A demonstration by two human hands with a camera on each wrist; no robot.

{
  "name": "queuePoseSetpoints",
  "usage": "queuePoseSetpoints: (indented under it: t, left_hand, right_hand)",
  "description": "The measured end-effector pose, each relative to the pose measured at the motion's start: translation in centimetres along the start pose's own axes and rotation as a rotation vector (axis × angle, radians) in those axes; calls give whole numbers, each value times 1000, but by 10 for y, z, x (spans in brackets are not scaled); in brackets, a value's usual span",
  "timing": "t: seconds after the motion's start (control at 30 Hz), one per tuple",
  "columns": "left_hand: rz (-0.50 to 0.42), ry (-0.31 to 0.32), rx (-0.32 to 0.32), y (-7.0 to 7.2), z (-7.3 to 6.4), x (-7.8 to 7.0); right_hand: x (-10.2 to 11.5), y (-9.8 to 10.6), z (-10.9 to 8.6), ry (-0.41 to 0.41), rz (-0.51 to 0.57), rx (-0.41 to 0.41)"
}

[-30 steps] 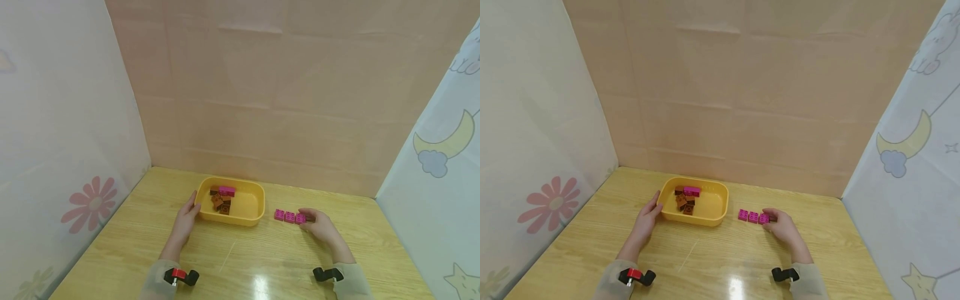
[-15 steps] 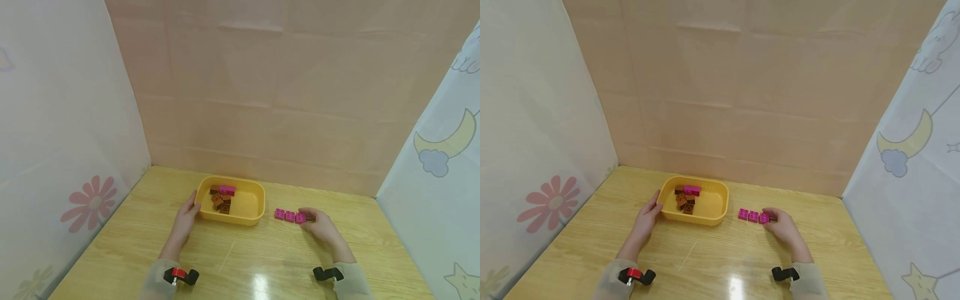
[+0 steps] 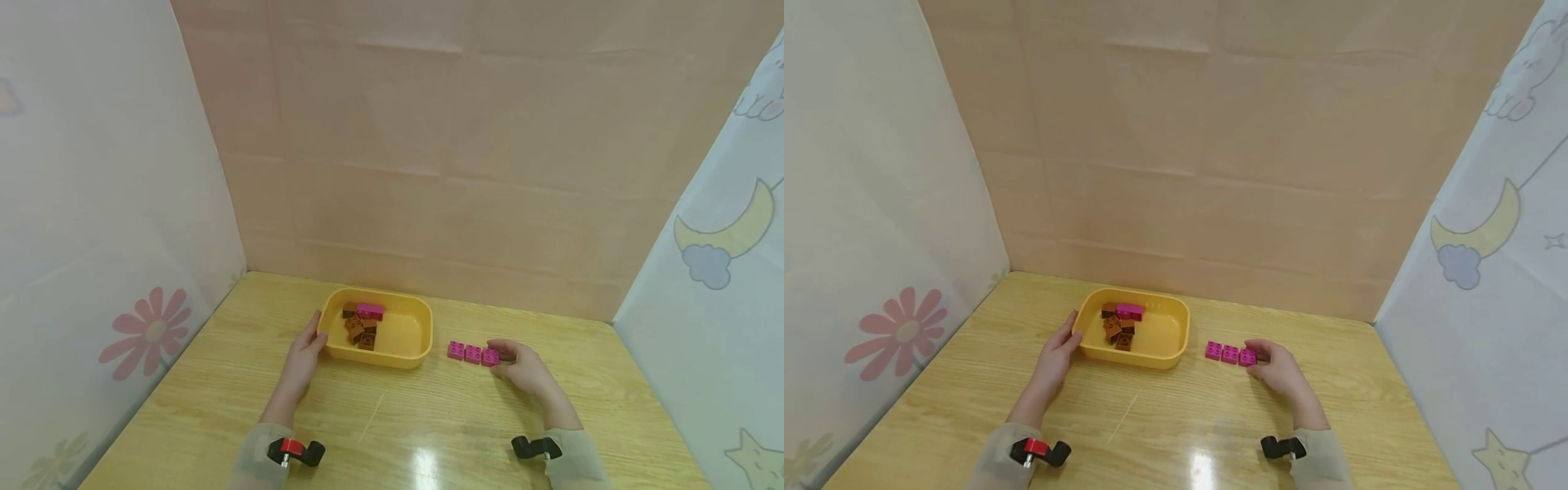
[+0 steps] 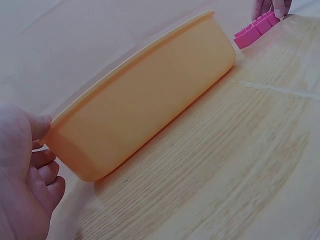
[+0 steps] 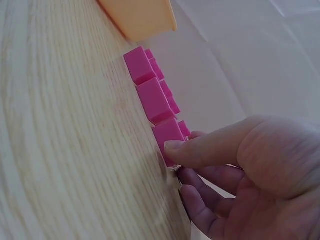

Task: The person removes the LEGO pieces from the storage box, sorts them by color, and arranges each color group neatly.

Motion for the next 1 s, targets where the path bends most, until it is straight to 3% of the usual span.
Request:
queuePoseSetpoints:
  t: [1.0]
  left_hand:
    - [4,-23,-1,1,-1,-1]
  right_hand:
    - [-6,1,-1,-17,-6,8]
Point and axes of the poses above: each hand's wrist, its own z-axis towards the middle knuckle, its own y-axis out of the back of the hand, x = y × z, the point moved 8 cm from there along z, towards the middle knuckle, and after that the axes turned 5 degrees about -z, right-handed, at the moved point
